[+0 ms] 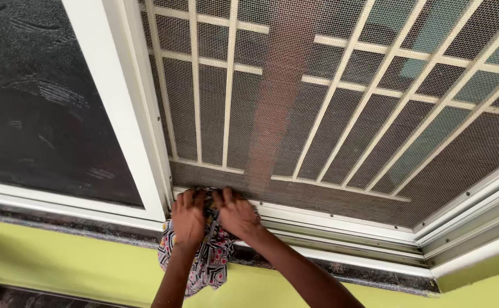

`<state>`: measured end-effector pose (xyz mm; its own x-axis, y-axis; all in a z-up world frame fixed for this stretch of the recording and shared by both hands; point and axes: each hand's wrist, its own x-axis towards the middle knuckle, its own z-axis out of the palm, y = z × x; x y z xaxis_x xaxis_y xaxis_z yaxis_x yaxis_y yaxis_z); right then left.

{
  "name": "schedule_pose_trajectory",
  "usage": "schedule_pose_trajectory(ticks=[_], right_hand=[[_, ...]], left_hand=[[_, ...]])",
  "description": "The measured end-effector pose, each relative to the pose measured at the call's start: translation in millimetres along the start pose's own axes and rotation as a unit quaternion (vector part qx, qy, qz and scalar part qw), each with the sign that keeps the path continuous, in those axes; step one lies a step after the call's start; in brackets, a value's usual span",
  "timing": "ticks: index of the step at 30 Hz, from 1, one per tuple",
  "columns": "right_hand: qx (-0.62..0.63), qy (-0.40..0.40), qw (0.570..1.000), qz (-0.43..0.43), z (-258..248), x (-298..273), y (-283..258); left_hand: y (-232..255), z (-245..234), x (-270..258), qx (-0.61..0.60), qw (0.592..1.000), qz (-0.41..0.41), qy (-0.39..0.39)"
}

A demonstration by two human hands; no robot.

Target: The person wipes the white frame and the dark textured glass of a window using a patterned cloth.

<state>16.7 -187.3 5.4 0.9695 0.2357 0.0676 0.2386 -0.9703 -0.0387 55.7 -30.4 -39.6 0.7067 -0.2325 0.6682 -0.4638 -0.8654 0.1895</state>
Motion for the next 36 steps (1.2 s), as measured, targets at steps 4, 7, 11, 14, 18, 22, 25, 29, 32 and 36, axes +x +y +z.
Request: schedule_pose_trajectory(ticks=[4,7,11,14,18,22,25,29,32,36], right_hand=[[-0.035,0.084,0.996,-0.02,-0.2,-29.6,26.9],[-0.024,0.138,0.99,-0.025,1.3,-49.9,48.1],[-0.038,0.121,0.992,-0.013,0.4,-82.9,78.9],[-0.05,0.13,0.99,-0.008,-0.1,-108.7,104.7],[-0.079,0.134,0.988,-0.01,-5.7,-142.1,138.0],[-0.068,0.12,0.99,0.013,-15.0,-179.4,172.2],[-0.079,0.073,0.993,0.04,-21.2,-213.1,201.0],[-0.105,0.097,0.987,0.079,-24.3,-256.5,238.3],[-0.111,0.115,0.981,0.11,-22.3,-283.5,259.8],[-0.138,0.147,0.959,0.2,-18.0,-316.2,278.1]], left_hand=[[29.4,-5.3,7.6,-0.03,0.998,0.016,-0.054],[56.0,-5.5,12.2,-0.032,0.996,0.031,-0.081],[93.9,4.2,10.7,-0.048,0.993,0.07,-0.087],[130.6,7.7,3.1,-0.022,0.991,0.101,-0.09],[174.0,11.4,0.6,-0.012,0.985,0.126,-0.117],[218.4,24.7,-6.9,-0.035,0.98,0.165,-0.108],[258.3,36.7,-15.1,-0.055,0.975,0.197,-0.083],[321.0,43.1,-19.1,-0.058,0.959,0.248,-0.124],[360.4,44.1,-20.1,-0.018,0.93,0.281,-0.236],[405.1,42.8,-22.5,-0.077,0.937,0.3,-0.159]])
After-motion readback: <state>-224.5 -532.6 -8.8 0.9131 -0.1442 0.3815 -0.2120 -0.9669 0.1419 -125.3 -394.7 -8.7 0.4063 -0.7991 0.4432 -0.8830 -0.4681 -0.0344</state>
